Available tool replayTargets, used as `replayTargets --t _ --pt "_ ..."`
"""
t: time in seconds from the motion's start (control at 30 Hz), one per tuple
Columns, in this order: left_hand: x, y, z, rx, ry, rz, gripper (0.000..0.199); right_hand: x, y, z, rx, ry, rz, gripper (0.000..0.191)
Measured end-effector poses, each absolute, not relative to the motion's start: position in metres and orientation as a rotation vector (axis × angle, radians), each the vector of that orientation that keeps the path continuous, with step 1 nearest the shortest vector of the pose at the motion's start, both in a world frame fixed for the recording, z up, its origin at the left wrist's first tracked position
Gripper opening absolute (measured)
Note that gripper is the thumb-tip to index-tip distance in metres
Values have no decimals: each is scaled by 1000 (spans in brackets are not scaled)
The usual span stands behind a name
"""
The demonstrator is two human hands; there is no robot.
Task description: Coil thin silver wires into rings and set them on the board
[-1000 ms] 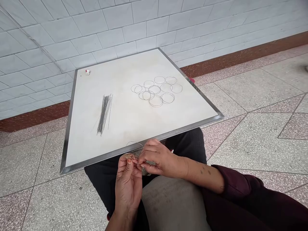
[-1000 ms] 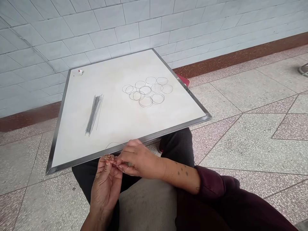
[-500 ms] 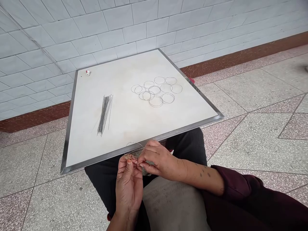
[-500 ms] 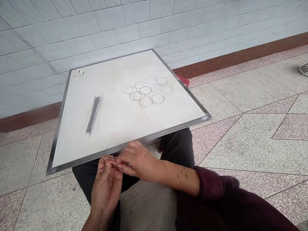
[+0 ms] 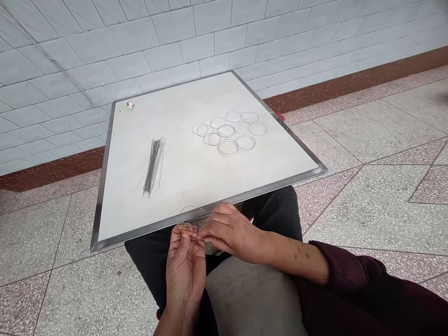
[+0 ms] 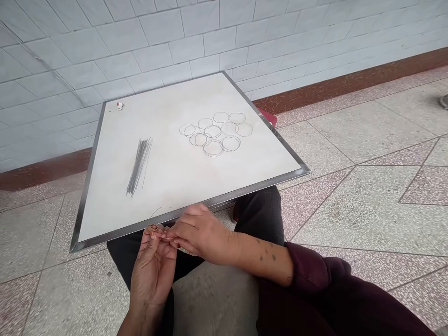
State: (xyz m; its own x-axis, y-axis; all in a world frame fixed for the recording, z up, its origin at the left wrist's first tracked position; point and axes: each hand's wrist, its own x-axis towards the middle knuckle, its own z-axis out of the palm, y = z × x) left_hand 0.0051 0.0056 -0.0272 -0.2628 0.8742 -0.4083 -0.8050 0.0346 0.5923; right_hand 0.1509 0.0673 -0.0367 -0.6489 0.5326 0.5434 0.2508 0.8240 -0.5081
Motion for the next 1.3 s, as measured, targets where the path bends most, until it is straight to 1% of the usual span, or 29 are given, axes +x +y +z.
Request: replayTargets --t 0.13,0.33,0.47,0.63,0.9,1.1,1.3 --pt "5 6 -27 97 890 1591 17 153 68 -37 -564 -2282 513 9" --pt "5 4 -30 107 913 1586 20 152 67 -40 -572 -2267 464 10" --pt "2 4 -30 127 880 1600 16 153 68 -37 -562 -2243 470 11" --pt "-3 5 -26 146 824 1615 14 157 69 -32 -577 -2212 444 24" --pt "-2 4 -23 143 800 1615 17 154 69 -32 -474 -2203 395 7" --pt "-3 5 -24 143 806 1601 16 155 67 -29 -466 -2254 344 12" --pt "-5 5 -28 117 852 1573 21 154 66 -32 -453 -2285 286 12"
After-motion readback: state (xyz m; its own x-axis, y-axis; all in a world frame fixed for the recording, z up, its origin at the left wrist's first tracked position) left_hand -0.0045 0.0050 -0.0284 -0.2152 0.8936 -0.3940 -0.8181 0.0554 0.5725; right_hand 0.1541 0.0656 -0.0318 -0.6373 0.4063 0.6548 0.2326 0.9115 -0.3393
